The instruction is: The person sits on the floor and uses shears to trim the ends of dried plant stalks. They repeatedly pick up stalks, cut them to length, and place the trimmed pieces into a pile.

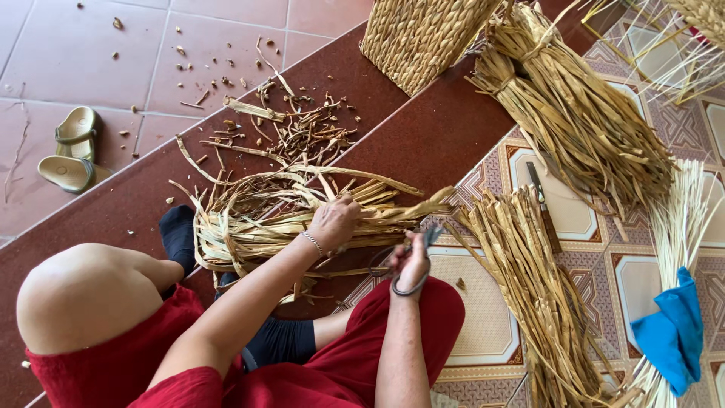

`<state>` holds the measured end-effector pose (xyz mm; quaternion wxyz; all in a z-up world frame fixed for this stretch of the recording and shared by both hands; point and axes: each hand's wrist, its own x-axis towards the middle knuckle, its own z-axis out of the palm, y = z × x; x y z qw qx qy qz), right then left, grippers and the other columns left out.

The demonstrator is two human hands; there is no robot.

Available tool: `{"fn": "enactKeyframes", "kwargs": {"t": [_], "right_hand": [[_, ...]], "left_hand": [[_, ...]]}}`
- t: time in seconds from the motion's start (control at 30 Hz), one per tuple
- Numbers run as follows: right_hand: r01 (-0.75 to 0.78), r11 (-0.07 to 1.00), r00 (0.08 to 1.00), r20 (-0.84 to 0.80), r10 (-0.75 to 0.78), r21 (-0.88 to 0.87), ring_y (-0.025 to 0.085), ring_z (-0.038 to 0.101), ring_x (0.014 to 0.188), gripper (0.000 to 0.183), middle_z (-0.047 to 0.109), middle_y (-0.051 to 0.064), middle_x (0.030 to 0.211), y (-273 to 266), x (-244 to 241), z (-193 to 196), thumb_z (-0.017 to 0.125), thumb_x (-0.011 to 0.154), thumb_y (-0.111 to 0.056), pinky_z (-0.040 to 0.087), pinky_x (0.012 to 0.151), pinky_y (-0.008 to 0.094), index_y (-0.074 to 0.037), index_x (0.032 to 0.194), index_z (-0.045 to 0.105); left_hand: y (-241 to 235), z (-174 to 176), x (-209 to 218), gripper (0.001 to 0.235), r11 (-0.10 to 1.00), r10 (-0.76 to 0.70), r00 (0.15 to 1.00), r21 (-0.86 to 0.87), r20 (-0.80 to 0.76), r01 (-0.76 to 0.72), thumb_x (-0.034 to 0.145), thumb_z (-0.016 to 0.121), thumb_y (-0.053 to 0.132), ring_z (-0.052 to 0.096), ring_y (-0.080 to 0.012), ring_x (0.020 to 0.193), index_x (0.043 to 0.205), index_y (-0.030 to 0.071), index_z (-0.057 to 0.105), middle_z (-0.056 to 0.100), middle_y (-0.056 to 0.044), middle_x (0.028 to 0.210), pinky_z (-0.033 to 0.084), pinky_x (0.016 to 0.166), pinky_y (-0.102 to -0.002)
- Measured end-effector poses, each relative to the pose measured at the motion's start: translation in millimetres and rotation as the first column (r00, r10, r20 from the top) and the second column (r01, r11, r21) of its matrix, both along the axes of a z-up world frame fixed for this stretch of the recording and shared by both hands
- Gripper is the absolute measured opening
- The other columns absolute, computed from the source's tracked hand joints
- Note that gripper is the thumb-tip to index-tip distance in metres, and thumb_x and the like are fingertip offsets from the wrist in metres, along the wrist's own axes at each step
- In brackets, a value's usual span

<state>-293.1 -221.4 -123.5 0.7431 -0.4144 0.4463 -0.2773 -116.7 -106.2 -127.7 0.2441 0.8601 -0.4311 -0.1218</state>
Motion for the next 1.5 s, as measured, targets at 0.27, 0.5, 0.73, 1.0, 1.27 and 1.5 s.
{"fn": "enactKeyframes", "kwargs": {"t": [0.27, 0.5, 0.73, 1.0, 1.27, 1.5], "right_hand": [[-0.114, 0.988, 0.993, -0.039, 0.111, -0.102, 0.017, 0.071, 0.076, 0.040, 0.073, 0.008, 0.092, 18, 19, 1, 0.073, 0.089, -0.026, 0.052, 0.064, 0.028, 0.000, 0.119, 0.065], [-0.278, 0.871, 0.954, -0.009, 0.300, -0.404, 0.020, 0.070, 0.088, 0.022, 0.074, 0.013, 0.100, 38, 0, 6, 0.070, 0.089, -0.002, 0.056, 0.082, 0.032, 0.003, 0.111, 0.071], [-0.462, 0.791, 0.875, -0.059, 0.481, -0.401, 0.018, 0.073, 0.084, 0.027, 0.077, 0.010, 0.095, 80, 1, 27, 0.071, 0.087, -0.003, 0.059, 0.077, 0.031, 0.001, 0.113, 0.069], [-0.592, 0.594, 0.792, -0.254, 0.556, -0.544, 0.011, 0.061, 0.072, 0.027, 0.071, 0.010, 0.089, 77, -1, 3, 0.068, 0.103, -0.024, 0.048, 0.062, 0.025, -0.001, 0.115, 0.073], [-0.405, 0.778, 0.870, 0.060, 0.490, -0.480, 0.006, 0.062, 0.074, 0.060, 0.074, 0.007, 0.104, 43, 8, -10, 0.039, 0.107, -0.051, 0.043, 0.060, 0.020, -0.001, 0.136, 0.057], [-0.424, 0.818, 0.886, 0.010, 0.464, -0.388, 0.005, 0.060, 0.075, 0.068, 0.065, 0.000, 0.091, 41, 3, -2, 0.034, 0.104, -0.056, 0.050, 0.063, 0.022, -0.001, 0.138, 0.057]], "left_hand": [[42, 41, -49, 0.027, 0.970, -0.240, 0.944, -0.025, -0.227, 0.241, 0.094, 0.071, 0.029, 0.070, -0.0347, 0.069, 0.085, 0.005, 0.067, 0.071, -0.021, 0.073, 0.054, 0.064, -0.048], [48, 29, -21, 0.039, 0.953, -0.210, 0.742, 0.036, -0.637, 0.301, 0.098, 0.068, 0.036, 0.065, -0.0239, 0.067, 0.090, -0.001, 0.072, 0.071, -0.018, 0.077, 0.054, 0.064, -0.043], [34, 22, 33, 0.038, 0.820, -0.140, 0.348, -0.305, -0.927, -0.484, 0.102, 0.057, 0.041, 0.072, -0.0136, 0.081, 0.110, 0.005, 0.067, 0.073, -0.004, 0.091, 0.063, 0.074, -0.032], [25, 57, 39, 0.023, 0.671, -0.235, 0.230, -0.329, -0.944, -0.665, 0.093, 0.071, 0.019, 0.068, -0.0152, 0.071, 0.109, 0.004, 0.066, 0.071, -0.006, 0.087, 0.060, 0.062, -0.032], [41, 55, 6, 0.029, 0.777, -0.235, 0.407, -0.422, -0.883, -0.466, 0.091, 0.081, 0.007, 0.056, -0.0086, 0.063, 0.115, 0.001, 0.066, 0.065, -0.005, 0.084, 0.046, 0.050, -0.024], [45, 49, -19, 0.032, 0.843, -0.243, 0.232, -0.324, -0.942, -0.431, 0.087, 0.077, 0.007, 0.061, -0.0063, 0.064, 0.117, 0.005, 0.066, 0.077, -0.003, 0.096, 0.050, 0.051, -0.022]]}}
